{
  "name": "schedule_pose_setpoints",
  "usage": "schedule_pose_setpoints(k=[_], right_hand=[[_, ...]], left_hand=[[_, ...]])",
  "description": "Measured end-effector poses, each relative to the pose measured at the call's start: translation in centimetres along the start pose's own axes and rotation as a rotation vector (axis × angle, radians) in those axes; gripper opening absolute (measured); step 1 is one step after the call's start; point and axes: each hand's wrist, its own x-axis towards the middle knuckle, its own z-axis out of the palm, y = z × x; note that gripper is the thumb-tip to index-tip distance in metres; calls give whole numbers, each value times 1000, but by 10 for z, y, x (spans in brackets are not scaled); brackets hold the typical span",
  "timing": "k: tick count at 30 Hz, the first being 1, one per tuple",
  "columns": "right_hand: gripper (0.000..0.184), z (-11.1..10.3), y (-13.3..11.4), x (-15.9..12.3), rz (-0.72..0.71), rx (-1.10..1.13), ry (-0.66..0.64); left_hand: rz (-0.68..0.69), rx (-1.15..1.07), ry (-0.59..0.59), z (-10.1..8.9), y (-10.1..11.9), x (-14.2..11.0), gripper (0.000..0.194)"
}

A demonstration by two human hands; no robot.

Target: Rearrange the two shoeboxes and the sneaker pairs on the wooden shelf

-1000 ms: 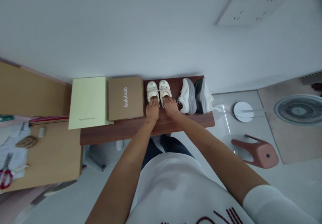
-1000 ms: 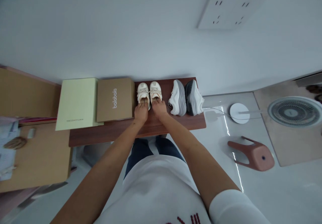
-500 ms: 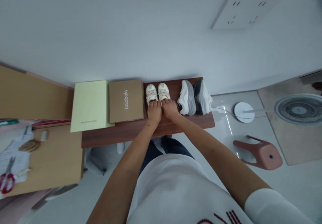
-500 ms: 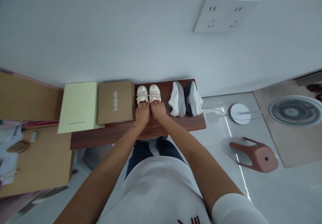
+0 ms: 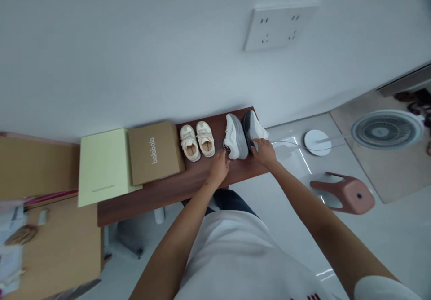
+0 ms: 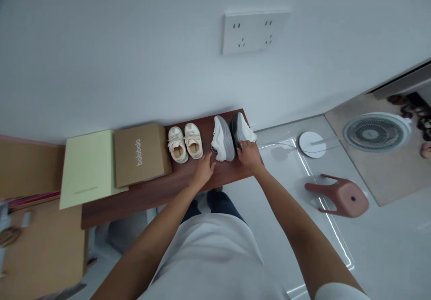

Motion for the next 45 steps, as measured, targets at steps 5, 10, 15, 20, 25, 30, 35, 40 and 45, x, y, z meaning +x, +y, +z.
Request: schedule_pose_setpoints(k=[5, 10, 15, 20, 25, 30, 35, 40, 45], right_hand=[[53, 11, 52, 5, 109, 42, -13], [63, 19, 72, 16, 152, 100, -74], [53, 19, 81, 31, 275, 302, -194], [35, 18, 88, 35, 297, 437, -353], [61, 13, 87, 34, 159, 484, -301], [47, -2, 76, 41, 65, 332, -243], [44, -20, 52, 51, -42, 189, -206], [46, -31, 25, 54, -80, -15, -235], [35, -29, 9, 54, -136, -135, -279]], left_hand=[[-82, -74, -59, 23, 6, 14, 51], [-96, -66, -94, 37, 9, 35, 37], [-111, -63, -146, 46, 5, 51, 28], [-108, -95, -142, 45, 7, 52, 25], [-67, -96, -91, 37, 14, 52, 26], [-69, -35, -54, 22, 15, 54, 25], [16, 38, -60, 4, 28, 59, 23], [42, 219, -93, -11, 46, 66, 25], [90, 317, -115, -16, 55, 72, 25]])
